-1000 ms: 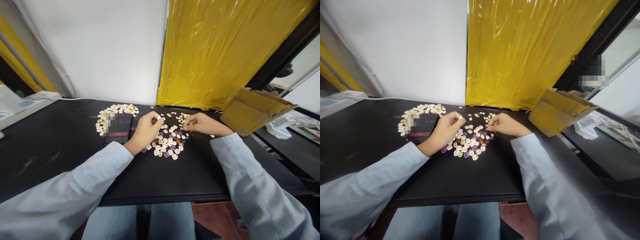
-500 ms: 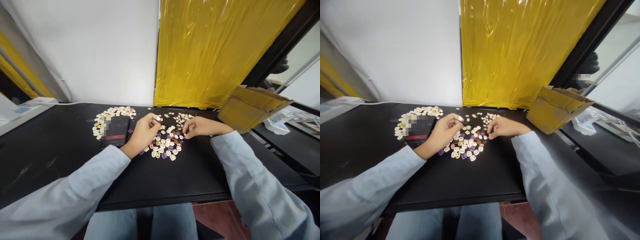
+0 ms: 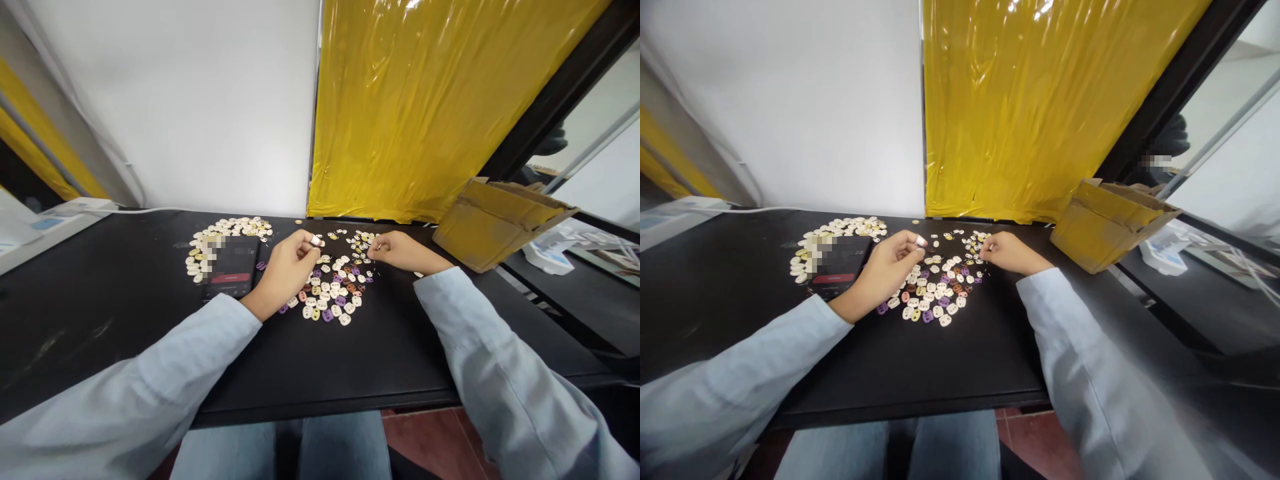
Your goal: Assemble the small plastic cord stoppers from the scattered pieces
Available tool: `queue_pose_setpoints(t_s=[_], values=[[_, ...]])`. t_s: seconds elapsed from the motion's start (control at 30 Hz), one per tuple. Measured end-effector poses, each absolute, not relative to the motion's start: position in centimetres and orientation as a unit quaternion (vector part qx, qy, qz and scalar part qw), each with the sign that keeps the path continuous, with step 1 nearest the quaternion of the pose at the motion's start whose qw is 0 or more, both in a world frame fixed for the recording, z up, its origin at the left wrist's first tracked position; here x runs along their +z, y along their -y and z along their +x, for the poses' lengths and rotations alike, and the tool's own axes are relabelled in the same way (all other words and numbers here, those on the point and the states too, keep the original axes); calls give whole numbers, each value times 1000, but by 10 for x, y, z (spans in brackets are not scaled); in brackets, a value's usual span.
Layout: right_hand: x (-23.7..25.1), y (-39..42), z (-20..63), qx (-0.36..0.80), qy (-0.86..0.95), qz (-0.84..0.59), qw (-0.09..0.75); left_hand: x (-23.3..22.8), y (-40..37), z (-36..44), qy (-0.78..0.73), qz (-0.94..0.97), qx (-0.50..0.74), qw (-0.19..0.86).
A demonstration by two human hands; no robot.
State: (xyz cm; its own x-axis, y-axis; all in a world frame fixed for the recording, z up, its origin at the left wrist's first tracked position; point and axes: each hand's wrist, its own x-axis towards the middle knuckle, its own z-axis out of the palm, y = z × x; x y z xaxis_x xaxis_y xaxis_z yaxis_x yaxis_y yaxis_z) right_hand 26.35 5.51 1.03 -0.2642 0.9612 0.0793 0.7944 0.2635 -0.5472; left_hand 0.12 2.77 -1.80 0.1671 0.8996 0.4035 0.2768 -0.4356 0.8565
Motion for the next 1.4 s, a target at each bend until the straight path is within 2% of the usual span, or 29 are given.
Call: queue_pose_setpoints(t_s=[0.3,0.5,0.73,1.03,1.4], values=[[-7,-58,248,198,799,-525,214,-20,-31,2,-438,716,467,277],[-10,-59,245,210,792,-527,226,-23,-44,-11,-501,776,357,140],[-13,-62,242,234,771,-530,264,-19,-50,-6,-480,819,306,70],[-19,-64,232,211,741,-526,360,-27,-73,9,-417,854,296,96],[-19,-62,230,236,723,-503,410,-19,-71,18,-411,843,327,114]])
